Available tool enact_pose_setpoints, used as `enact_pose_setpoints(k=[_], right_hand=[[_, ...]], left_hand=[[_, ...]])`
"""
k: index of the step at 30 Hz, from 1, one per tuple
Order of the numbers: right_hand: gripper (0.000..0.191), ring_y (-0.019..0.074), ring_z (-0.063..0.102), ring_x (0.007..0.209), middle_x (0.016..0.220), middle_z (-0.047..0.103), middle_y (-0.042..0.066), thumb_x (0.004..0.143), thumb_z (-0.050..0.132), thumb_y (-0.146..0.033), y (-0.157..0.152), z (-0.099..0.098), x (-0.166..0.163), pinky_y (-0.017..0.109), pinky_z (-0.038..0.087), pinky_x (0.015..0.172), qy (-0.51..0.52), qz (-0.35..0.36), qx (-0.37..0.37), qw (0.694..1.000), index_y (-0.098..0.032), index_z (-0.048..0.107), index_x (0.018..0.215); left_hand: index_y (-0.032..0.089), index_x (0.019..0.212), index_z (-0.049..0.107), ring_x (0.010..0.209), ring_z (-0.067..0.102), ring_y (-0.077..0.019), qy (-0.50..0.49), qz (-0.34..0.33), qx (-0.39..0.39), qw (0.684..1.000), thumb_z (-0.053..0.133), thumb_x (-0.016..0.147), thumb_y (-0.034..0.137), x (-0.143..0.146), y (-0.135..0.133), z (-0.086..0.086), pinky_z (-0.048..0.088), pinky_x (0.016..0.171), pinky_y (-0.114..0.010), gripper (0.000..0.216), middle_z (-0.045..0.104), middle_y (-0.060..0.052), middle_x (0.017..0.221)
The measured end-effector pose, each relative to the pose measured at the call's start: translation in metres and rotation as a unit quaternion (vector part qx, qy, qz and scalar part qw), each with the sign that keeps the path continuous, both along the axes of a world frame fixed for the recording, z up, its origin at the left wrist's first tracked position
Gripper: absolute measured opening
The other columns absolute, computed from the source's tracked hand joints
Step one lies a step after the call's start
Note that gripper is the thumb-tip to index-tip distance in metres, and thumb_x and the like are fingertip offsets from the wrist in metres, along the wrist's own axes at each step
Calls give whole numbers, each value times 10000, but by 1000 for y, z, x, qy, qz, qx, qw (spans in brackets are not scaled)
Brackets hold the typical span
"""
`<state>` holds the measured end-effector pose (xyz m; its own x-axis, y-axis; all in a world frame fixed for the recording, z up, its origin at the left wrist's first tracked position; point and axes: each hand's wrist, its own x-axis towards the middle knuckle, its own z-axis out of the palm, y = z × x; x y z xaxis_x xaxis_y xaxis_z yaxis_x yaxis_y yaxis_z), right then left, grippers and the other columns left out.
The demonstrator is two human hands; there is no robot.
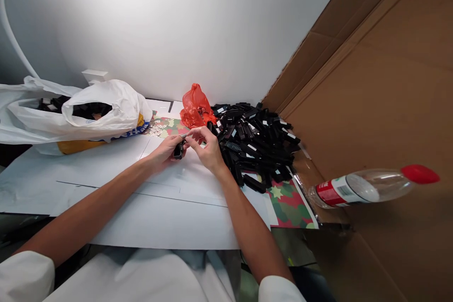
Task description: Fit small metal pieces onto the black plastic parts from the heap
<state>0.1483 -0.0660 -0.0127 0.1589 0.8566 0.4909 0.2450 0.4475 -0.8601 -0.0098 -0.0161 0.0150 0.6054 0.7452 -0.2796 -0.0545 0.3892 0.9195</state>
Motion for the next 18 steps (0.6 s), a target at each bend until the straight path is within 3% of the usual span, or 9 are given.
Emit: enact_pose_setpoints(k=[7,11,18], right_hand=[[273,186,675,780,924,739,47,921,742,-488,-4,2,-5,308,541,675,-73,-10,-4,997,-220,731,973],[296,197,703,799,957,758,64,925,718,-504,-2,-1,-7,296,546,653,-74,-22,-25,997,-214,732,986],[265,186,670,703,845,756,57,938,682,-465,-3,0,-7,284,525,582,-54,-48,-44,996,-204,718,911]], left_hand=[[173,773,648,480,362,-60,20,60,81,995,830,731,561,-1,4,-3,189,418,-206,431,458,46,615],[161,772,681,480,382,-64,11,73,144,987,832,718,614,0,7,-7,253,418,-214,480,493,38,607],[155,762,736,527,459,-84,18,85,202,976,831,706,605,0,10,-9,308,433,-220,463,630,-18,677]])
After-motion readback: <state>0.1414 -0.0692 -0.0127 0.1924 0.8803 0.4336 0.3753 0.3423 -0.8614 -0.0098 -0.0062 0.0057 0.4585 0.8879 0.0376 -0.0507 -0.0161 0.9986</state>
